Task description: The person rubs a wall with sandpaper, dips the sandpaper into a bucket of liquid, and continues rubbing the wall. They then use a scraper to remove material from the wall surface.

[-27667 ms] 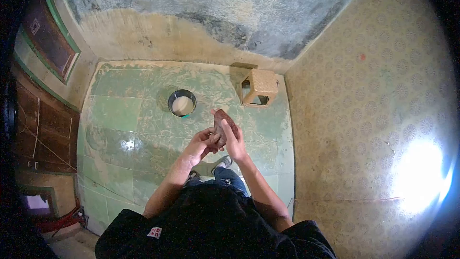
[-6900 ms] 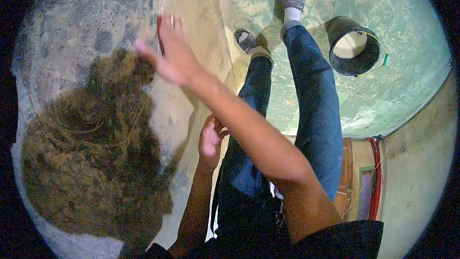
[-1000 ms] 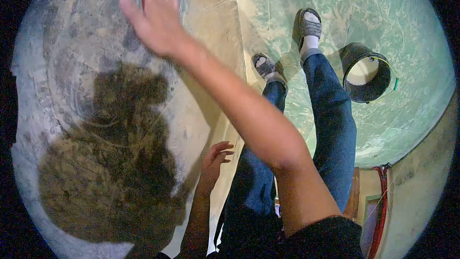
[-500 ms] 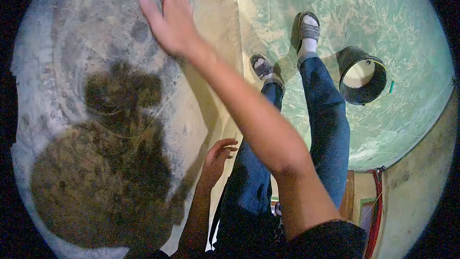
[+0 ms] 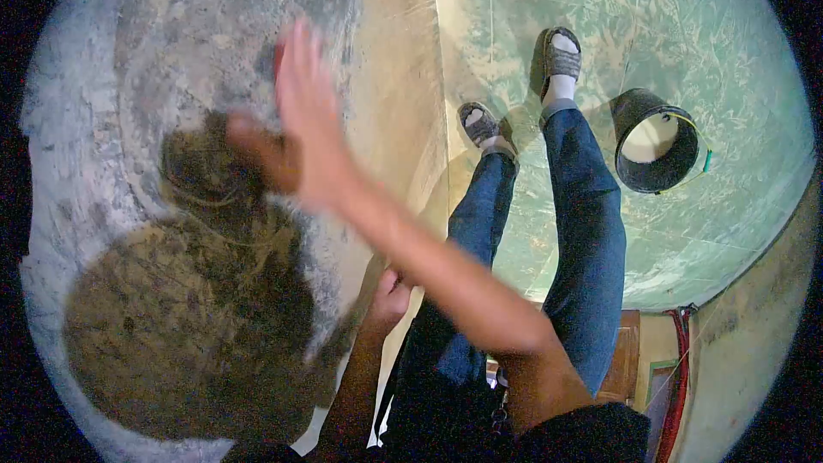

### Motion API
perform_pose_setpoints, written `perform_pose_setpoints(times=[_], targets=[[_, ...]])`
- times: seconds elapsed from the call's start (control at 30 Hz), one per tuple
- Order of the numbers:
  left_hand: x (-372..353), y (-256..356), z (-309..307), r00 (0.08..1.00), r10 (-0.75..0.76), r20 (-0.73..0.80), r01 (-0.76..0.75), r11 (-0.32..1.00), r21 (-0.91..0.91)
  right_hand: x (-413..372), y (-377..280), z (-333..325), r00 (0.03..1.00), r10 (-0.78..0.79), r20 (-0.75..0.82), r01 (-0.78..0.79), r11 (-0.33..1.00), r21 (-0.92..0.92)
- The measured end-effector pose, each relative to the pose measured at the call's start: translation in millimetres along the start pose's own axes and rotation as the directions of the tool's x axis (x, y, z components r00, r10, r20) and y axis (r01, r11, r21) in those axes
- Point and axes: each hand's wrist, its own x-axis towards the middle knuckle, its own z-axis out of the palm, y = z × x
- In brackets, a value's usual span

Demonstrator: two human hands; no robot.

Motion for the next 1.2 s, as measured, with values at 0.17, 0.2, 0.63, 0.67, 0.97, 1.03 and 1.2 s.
perform_pose_setpoints(times=[0.17, 0.2, 0.63, 0.67, 0.97, 1.03, 1.2], targets=[[8.3, -9.4, -8.5, 0.994, -0.029, 0.104, 0.039, 0.994, -0.101, -61.2, -67.4, -25.9, 0.942, 0.096, 0.320, -0.161, 0.970, 0.183], [8.9, -9.6, -12.3, 0.978, -0.080, 0.190, 0.102, 0.989, -0.109, -44.7, -42.8, -15.7, 0.973, 0.105, 0.208, -0.126, 0.988, 0.090], [-9.5, -4.2, -4.2, 0.998, 0.054, 0.029, -0.058, 0.988, 0.144, -92.1, -16.8, 0.9, 0.937, 0.289, 0.195, -0.307, 0.949, 0.068], [-8.1, 0.8, -6.3, 1.000, 0.019, 0.000, -0.019, 0.966, 0.258, -61.4, 16.8, 1.0, 0.910, 0.390, 0.144, -0.411, 0.896, 0.169], [-3.7, -32.3, -5.5, 0.994, 0.106, 0.039, -0.109, 0.992, 0.068, -113.2, -27.1, 4.0, 0.871, 0.432, 0.235, -0.464, 0.880, 0.102], [-13.2, -3.5, -3.2, 0.998, 0.057, 0.023, -0.059, 0.989, 0.133, -113.5, -25.8, 2.6, 0.873, 0.420, 0.248, -0.452, 0.888, 0.084], [-13.3, 20.5, 0.9, 0.994, -0.104, -0.044, 0.105, 0.994, 0.025, -22.3, 85.0, 1.7, 0.892, 0.450, 0.041, -0.447, 0.864, 0.232]])
